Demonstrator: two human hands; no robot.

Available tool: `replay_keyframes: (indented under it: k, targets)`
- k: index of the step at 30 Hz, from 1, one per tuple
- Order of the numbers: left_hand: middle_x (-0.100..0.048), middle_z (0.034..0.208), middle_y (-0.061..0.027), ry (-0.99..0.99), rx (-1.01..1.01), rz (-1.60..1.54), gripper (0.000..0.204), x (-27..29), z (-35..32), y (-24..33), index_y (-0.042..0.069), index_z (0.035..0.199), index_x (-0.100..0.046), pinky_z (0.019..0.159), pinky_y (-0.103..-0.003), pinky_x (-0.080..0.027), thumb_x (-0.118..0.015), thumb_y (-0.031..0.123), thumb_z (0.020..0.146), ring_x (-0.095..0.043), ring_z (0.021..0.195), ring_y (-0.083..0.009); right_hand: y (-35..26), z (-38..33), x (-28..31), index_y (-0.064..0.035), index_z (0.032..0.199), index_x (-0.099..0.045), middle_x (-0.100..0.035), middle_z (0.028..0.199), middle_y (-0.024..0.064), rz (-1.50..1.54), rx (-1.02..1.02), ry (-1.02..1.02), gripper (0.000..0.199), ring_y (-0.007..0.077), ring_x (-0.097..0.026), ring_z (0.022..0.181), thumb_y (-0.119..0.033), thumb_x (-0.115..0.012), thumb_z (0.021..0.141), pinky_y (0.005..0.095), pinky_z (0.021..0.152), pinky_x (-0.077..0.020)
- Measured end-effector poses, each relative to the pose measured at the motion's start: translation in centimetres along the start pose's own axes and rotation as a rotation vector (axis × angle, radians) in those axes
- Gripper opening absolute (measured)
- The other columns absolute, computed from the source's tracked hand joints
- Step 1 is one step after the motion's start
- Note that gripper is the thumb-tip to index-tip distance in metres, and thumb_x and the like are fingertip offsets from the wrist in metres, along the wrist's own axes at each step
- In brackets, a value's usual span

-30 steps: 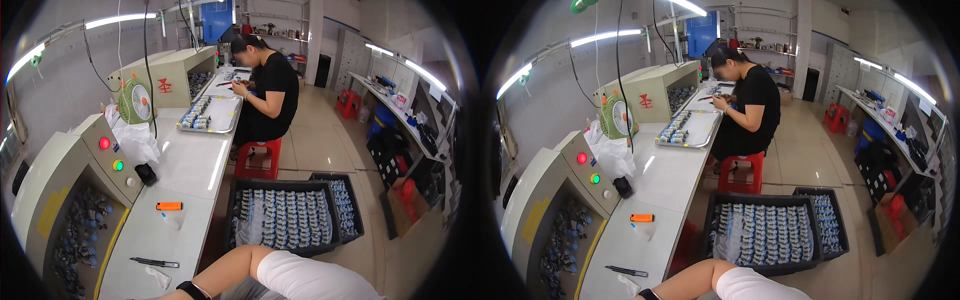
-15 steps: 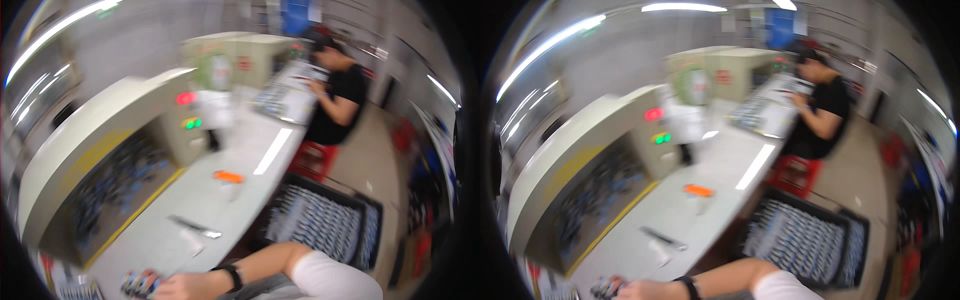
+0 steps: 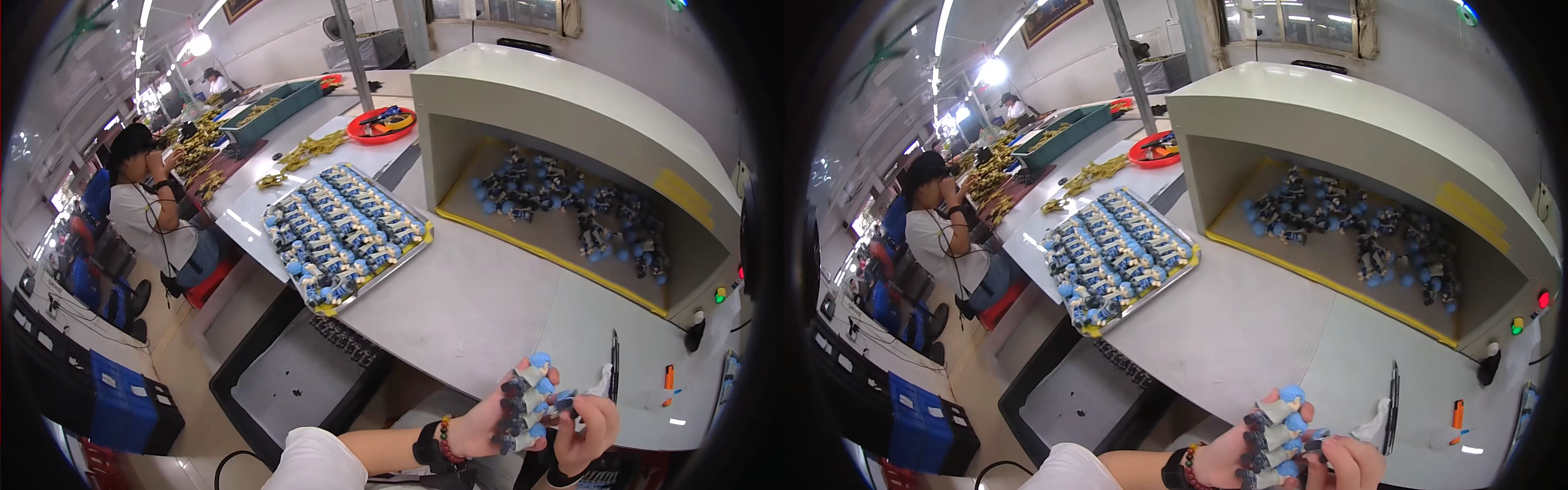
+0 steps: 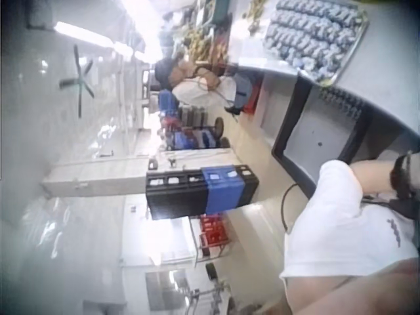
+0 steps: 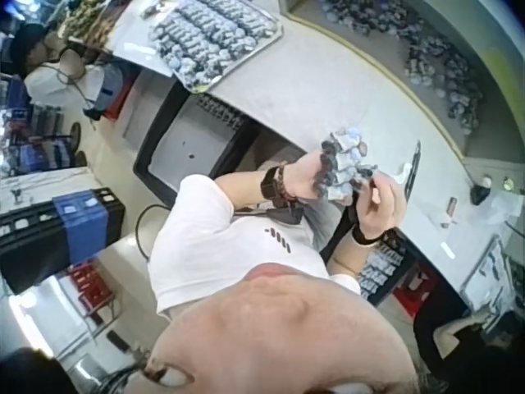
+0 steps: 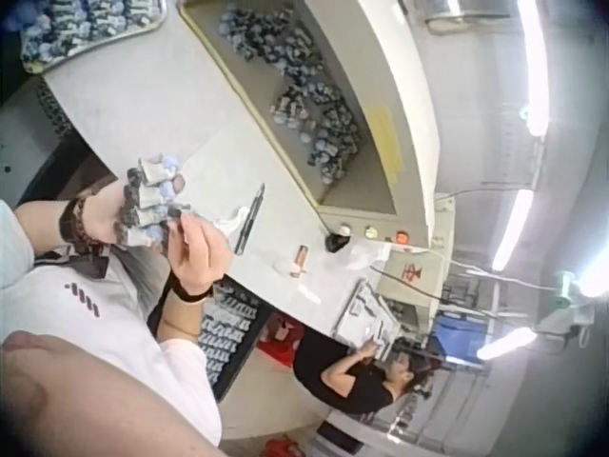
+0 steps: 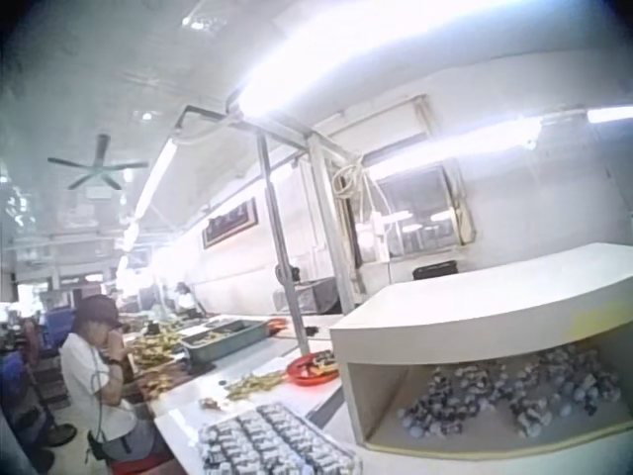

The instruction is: Assembling small plastic anime figurines, applying glue to join parts at a manufacturing workstation.

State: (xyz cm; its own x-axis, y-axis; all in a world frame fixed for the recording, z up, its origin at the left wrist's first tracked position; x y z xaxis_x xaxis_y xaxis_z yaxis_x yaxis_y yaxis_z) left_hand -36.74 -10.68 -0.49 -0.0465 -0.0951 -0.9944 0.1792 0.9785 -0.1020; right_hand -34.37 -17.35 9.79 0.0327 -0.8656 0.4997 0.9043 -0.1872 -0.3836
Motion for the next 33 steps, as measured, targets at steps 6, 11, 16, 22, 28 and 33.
replay_keyframes:
  k: [6, 11, 16, 22, 28, 33]
  targets:
    - [-0.053, 0.101, 0.0009, -0.094, -0.045, 0.108, 0.039, 0.2, -0.2, 0.9, 0.018, 0.110, -0.047, 0.062, -0.036, -0.048, -0.034, 0.048, 0.089, -0.054, 0.083, -0.0156, -1.2, 1.9, -2.9, -0.0027, 0.087, -0.055, -0.056, 0.076, 0.0106, 0.168, 0.063, -0.213, 0.021, 0.0232, -0.051, 0.065, -0.008, -0.061, 0.068, 0.0304, 0.054, -0.0392]
    - [-0.037, 0.119, -0.0005, -0.115, -0.043, 0.302, 0.052, -0.6, -0.5, 2.7, 0.018, 0.129, -0.028, 0.083, -0.034, -0.044, -0.043, 0.044, 0.086, -0.042, 0.109, -0.0161, -0.9, 1.7, -3.2, -0.0042, 0.091, -0.056, -0.054, 0.086, 0.0138, 0.243, 0.026, -0.188, 0.027, 0.0242, -0.052, 0.071, -0.009, -0.064, 0.065, 0.0310, 0.060, -0.0418]
    - [-0.042, 0.116, -0.0102, 0.037, -0.164, 0.667, 0.057, -3.0, 0.0, 9.1, 0.014, 0.113, -0.041, 0.071, -0.039, -0.049, -0.051, 0.057, 0.077, -0.051, 0.095, -0.0212, 1.6, 0.3, -2.7, -0.0028, 0.095, -0.055, -0.050, 0.094, 0.0142, 0.329, -0.096, -0.082, 0.033, 0.0189, -0.048, 0.072, -0.027, -0.062, 0.073, 0.0254, 0.055, -0.0412]
    - [-0.051, 0.104, -0.0073, 0.393, -0.362, 1.390, 0.045, -8.5, 5.3, 20.8, 0.012, 0.098, -0.050, 0.057, -0.030, -0.047, -0.038, 0.054, 0.085, -0.053, 0.082, -0.0144, 6.6, -2.6, -0.6, -0.0005, 0.088, -0.059, -0.054, 0.086, 0.0124, 0.382, -0.355, 0.015, 0.026, 0.0188, -0.052, 0.070, -0.016, -0.064, 0.067, 0.0242, 0.052, -0.0412]
    - [-0.059, 0.092, -0.0059, 0.663, -0.193, 1.954, 0.046, -8.1, 13.3, 25.4, 0.006, 0.098, -0.059, 0.063, -0.027, -0.046, -0.045, 0.048, 0.085, -0.054, 0.085, -0.0115, 9.1, -3.8, -0.6, -0.0006, 0.085, -0.060, -0.055, 0.078, 0.0105, 0.418, -0.443, 0.036, 0.021, 0.0164, -0.052, 0.063, -0.007, -0.060, 0.065, 0.0233, 0.048, -0.0397]
    - [-0.061, 0.083, -0.0150, 0.569, -0.210, 2.573, 0.054, -6.6, 19.7, 24.4, 0.000, 0.097, -0.060, 0.068, -0.033, -0.045, -0.048, 0.050, 0.081, -0.058, 0.077, -0.0244, 9.1, -3.4, -1.3, -0.0018, 0.084, -0.062, -0.057, 0.074, 0.0088, 0.452, -0.443, -0.030, 0.020, 0.0173, -0.053, 0.060, -0.005, -0.062, 0.064, 0.0239, 0.048, -0.0403]
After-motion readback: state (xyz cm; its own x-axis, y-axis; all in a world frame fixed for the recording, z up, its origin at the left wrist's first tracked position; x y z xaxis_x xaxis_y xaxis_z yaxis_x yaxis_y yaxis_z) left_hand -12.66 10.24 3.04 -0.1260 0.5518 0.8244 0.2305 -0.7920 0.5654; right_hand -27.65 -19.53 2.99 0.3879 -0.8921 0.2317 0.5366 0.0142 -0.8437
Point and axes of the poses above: each hand's wrist, its own z-axis towards the middle knuckle, its own x-axis out of the back of the hand, y = z × x, the point moved 10 cm from there along z, towards the middle knuckle
